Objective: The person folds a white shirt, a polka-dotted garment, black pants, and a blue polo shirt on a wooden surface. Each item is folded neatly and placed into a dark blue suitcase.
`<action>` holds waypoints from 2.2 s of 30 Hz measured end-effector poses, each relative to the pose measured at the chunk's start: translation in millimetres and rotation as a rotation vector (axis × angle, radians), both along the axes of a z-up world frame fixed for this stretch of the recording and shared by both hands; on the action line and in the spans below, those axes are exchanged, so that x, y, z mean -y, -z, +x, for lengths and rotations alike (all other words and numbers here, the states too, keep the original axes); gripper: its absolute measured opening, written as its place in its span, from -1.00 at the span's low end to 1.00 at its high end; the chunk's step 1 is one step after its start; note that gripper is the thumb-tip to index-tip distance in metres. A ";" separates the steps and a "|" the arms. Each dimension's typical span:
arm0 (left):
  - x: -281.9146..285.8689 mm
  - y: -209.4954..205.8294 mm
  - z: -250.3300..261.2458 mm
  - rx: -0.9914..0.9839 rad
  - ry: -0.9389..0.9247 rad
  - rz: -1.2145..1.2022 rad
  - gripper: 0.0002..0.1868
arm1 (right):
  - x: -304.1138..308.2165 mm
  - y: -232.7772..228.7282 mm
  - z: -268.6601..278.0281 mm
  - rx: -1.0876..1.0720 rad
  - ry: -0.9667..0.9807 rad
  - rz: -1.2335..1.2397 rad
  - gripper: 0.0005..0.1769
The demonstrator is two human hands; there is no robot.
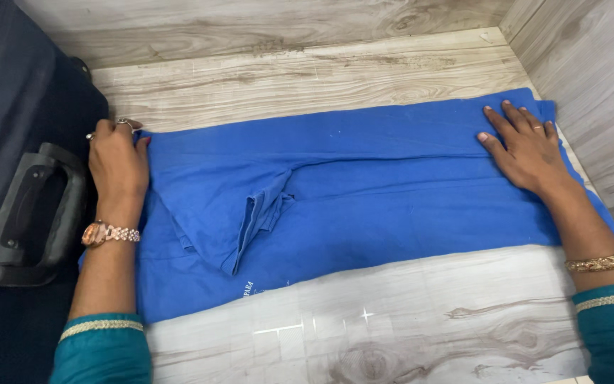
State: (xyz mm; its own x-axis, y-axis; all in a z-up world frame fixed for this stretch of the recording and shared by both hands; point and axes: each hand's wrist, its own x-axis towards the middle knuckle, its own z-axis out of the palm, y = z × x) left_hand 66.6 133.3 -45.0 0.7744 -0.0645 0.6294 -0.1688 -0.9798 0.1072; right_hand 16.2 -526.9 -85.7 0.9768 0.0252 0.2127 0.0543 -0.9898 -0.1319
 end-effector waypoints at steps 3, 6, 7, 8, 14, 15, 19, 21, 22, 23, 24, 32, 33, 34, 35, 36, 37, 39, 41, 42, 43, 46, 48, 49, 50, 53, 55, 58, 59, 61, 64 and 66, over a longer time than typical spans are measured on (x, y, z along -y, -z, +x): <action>12.7 -18.7 -25.2 0.064 0.107 0.004 -0.80 | -2.2 -3.8 -3.5 0.118 -0.015 -0.025 -0.32; 24.0 -30.3 -73.3 -0.038 0.178 -0.052 -0.83 | -17.6 -21.6 -18.2 0.309 -0.109 -0.008 -0.46; 27.8 -31.0 -91.1 -0.076 0.190 -0.063 -0.81 | -26.7 -31.8 -23.2 0.357 -0.155 0.006 -0.55; 30.3 -32.0 -105.6 -0.112 0.203 -0.072 -0.78 | -38.0 -42.3 -28.8 0.406 -0.199 0.021 -0.63; 38.8 -20.1 -145.9 -0.134 0.230 -0.196 -0.68 | -169.0 -68.2 -59.5 0.391 -0.609 0.135 -0.54; 37.7 -18.2 -147.2 -0.157 0.229 -0.269 -0.64 | -195.8 -68.8 -63.4 0.365 -0.704 0.127 -0.54; 34.8 -10.6 -150.5 -0.148 0.297 -0.470 -0.53 | -297.0 -66.6 -78.2 0.315 -1.047 0.014 -0.38; 33.6 -9.6 -152.2 -0.101 0.326 -0.483 -0.50 | -337.7 -64.3 -78.3 0.337 -1.123 0.023 -0.29; 33.5 -9.4 -152.8 -0.083 0.325 -0.469 -0.50 | -351.5 -63.2 -74.1 0.300 -1.131 0.005 -0.39; 33.2 -9.4 -152.9 -0.066 0.324 -0.454 -0.49 | -362.4 -62.2 -67.0 0.263 -1.138 -0.012 -0.49; 31.8 -10.4 -153.7 -0.046 0.327 -0.436 -0.51 | -369.0 -61.1 -60.1 0.225 -1.145 -0.024 -0.58; 34.5 -9.3 -149.4 -0.063 0.352 -0.449 -0.47 | -344.4 -61.5 13.6 0.128 -0.513 1.072 -0.76; 34.3 -9.7 -148.1 -0.099 0.366 -0.423 -0.49 | -342.5 -61.1 16.9 0.083 -0.452 0.995 -0.75; 34.8 -9.3 -148.3 -0.138 0.378 -0.395 -0.50 | -341.4 -59.5 17.9 0.034 -0.390 0.921 -0.73; 34.7 -9.3 -148.5 -0.177 0.391 -0.367 -0.51 | -341.1 -57.6 17.9 -0.014 -0.330 0.845 -0.71; 34.7 -9.4 -148.4 -0.186 0.374 -0.365 -0.51 | -340.9 -56.0 17.7 -0.042 -0.333 0.794 -0.67; 34.9 -9.5 -148.2 -0.195 0.357 -0.363 -0.50 | -341.1 -54.7 17.5 -0.070 -0.336 0.742 -0.62; 35.9 -9.3 -149.8 -0.193 0.338 -0.366 -0.51 | -341.1 -53.1 17.1 -0.048 -0.376 0.691 -0.53; 37.9 -8.7 -151.0 -0.170 0.338 -0.376 -0.52 | -340.5 -54.1 17.2 0.053 -0.447 0.690 -0.48; 39.1 -8.4 -151.4 -0.184 0.317 -0.362 -0.51 | -340.3 -55.7 16.9 0.035 -0.458 0.714 -0.46; 40.1 -8.1 -152.1 -0.199 0.297 -0.348 -0.49 | -340.2 -57.9 15.6 0.017 -0.470 0.738 -0.45; 38.1 -7.9 -153.2 -0.190 0.303 -0.337 -0.55 | -345.4 -66.9 7.3 0.167 -0.678 0.787 -0.50; 34.4 -8.0 -152.7 -0.178 0.284 -0.383 -0.60 | -348.1 -73.4 -4.1 0.281 -0.876 0.756 -0.56; 32.4 -7.8 -152.0 -0.177 0.252 -0.428 -0.62 | -349.0 -76.3 -10.6 0.313 -0.975 0.713 -0.59; 29.9 -7.4 -151.9 -0.179 0.219 -0.475 -0.63 | -350.0 -78.8 -17.8 0.341 -1.073 0.667 -0.60; 23.2 -5.6 -152.3 -0.180 0.205 -0.324 -0.60 | -358.0 -84.3 -36.9 0.136 -1.192 0.561 -0.61; 21.8 -4.1 -152.2 -0.215 0.216 -0.283 -0.58 | -365.1 -87.0 -44.9 -0.076 -1.193 0.501 -0.59; 23.6 -3.3 -152.6 -0.227 0.228 -0.340 -0.55 | -372.4 -89.1 -51.1 -0.439 -1.109 0.373 -0.60; 24.4 -3.6 -153.8 -0.227 0.232 -0.379 -0.55 | -373.5 -88.6 -51.5 -0.567 -1.065 0.323 -0.62; 27.3 -4.9 -157.2 -0.175 0.204 -0.383 -0.53 | -372.2 -85.7 -52.4 -0.254 -1.181 0.438 -0.61; 29.8 -13.1 -159.5 -0.183 0.282 -0.336 -0.45 | -367.2 -79.7 -51.1 0.030 -1.268 0.362 -0.49; 31.4 -18.4 -158.8 -0.241 0.398 -0.235 -0.39 | -365.1 -74.7 -50.2 0.086 -1.276 0.258 -0.43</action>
